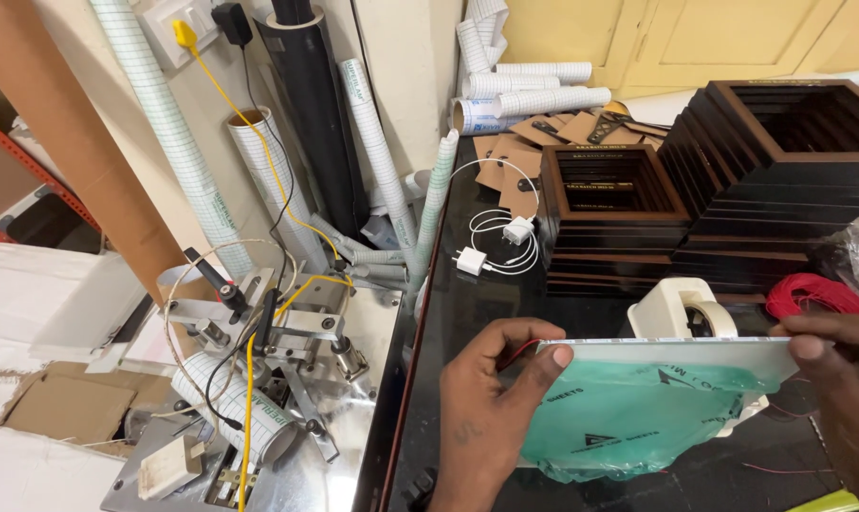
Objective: The person is assembling and wiring LED strips onto a plastic backing panel, likely for a custom frame or sign.
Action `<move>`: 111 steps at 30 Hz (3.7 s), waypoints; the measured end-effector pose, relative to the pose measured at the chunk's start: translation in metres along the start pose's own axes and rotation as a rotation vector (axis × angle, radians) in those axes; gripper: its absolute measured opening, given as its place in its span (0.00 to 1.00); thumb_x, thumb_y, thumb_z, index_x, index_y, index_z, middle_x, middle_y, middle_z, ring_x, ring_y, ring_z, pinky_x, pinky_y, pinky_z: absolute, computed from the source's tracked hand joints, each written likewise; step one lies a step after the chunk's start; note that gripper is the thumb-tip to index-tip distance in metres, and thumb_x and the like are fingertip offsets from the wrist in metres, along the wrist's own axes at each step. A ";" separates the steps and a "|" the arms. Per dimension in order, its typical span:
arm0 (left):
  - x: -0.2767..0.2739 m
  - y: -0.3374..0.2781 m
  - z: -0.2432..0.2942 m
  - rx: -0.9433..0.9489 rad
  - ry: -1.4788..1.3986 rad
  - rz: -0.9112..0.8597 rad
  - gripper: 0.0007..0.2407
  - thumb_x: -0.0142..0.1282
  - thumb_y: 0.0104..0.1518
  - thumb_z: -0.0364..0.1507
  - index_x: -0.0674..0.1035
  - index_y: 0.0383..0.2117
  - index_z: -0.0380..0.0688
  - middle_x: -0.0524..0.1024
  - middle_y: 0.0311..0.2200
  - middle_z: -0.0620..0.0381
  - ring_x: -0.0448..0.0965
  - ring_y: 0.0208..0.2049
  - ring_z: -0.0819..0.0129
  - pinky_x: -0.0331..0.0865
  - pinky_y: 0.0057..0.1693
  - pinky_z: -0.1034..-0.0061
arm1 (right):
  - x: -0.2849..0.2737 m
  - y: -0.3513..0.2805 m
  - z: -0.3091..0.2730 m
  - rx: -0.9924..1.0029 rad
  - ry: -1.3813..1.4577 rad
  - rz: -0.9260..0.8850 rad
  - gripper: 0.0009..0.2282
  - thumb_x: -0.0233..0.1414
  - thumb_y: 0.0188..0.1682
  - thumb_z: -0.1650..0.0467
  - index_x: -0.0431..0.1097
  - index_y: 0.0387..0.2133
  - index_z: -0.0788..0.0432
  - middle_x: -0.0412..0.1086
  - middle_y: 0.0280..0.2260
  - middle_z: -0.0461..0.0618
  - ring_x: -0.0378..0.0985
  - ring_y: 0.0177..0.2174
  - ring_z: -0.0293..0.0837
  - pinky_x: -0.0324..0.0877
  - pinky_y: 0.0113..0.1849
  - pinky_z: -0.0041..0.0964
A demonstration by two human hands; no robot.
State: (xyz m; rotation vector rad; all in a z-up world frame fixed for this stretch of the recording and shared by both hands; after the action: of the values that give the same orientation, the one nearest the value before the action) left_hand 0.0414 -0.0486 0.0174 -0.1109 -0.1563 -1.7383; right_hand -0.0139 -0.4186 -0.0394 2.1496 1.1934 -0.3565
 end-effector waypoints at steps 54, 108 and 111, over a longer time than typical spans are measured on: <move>-0.021 0.018 -0.078 -0.082 -0.101 0.107 0.10 0.65 0.50 0.21 0.84 0.37 0.30 0.83 0.29 0.50 0.82 0.33 0.73 0.75 0.44 0.79 | -0.008 -0.020 -0.009 0.342 0.801 0.101 0.11 0.50 0.55 0.75 0.73 0.46 0.72 0.76 0.39 0.58 0.80 0.39 0.45 0.76 0.45 0.41; 0.156 0.020 0.049 0.400 0.927 -0.320 0.05 0.62 0.53 0.33 0.85 0.27 0.49 0.79 0.24 0.53 0.78 0.28 0.55 0.69 0.38 0.59 | -0.015 -0.010 -0.015 0.197 0.668 -0.039 0.12 0.54 0.53 0.71 0.75 0.43 0.69 0.78 0.39 0.55 0.80 0.37 0.41 0.75 0.40 0.38; 0.157 0.022 0.046 0.420 0.927 -0.347 0.07 0.62 0.54 0.34 0.84 0.24 0.47 0.80 0.22 0.54 0.79 0.28 0.56 0.70 0.39 0.59 | -0.013 -0.004 -0.006 0.160 0.957 0.003 0.16 0.48 0.53 0.63 0.73 0.47 0.60 0.79 0.42 0.54 0.82 0.38 0.43 0.76 0.41 0.40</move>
State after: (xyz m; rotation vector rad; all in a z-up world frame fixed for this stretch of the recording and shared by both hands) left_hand 0.0350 -0.1975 0.0894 1.0665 0.1565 -1.8885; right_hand -0.0248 -0.4220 -0.0296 2.5307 1.6784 0.6913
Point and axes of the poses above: each hand's wrist, its own y-axis towards the middle knuckle, its own x-axis out of the palm, z = x × y, the point moved 8 cm from there along y, towards the middle knuckle
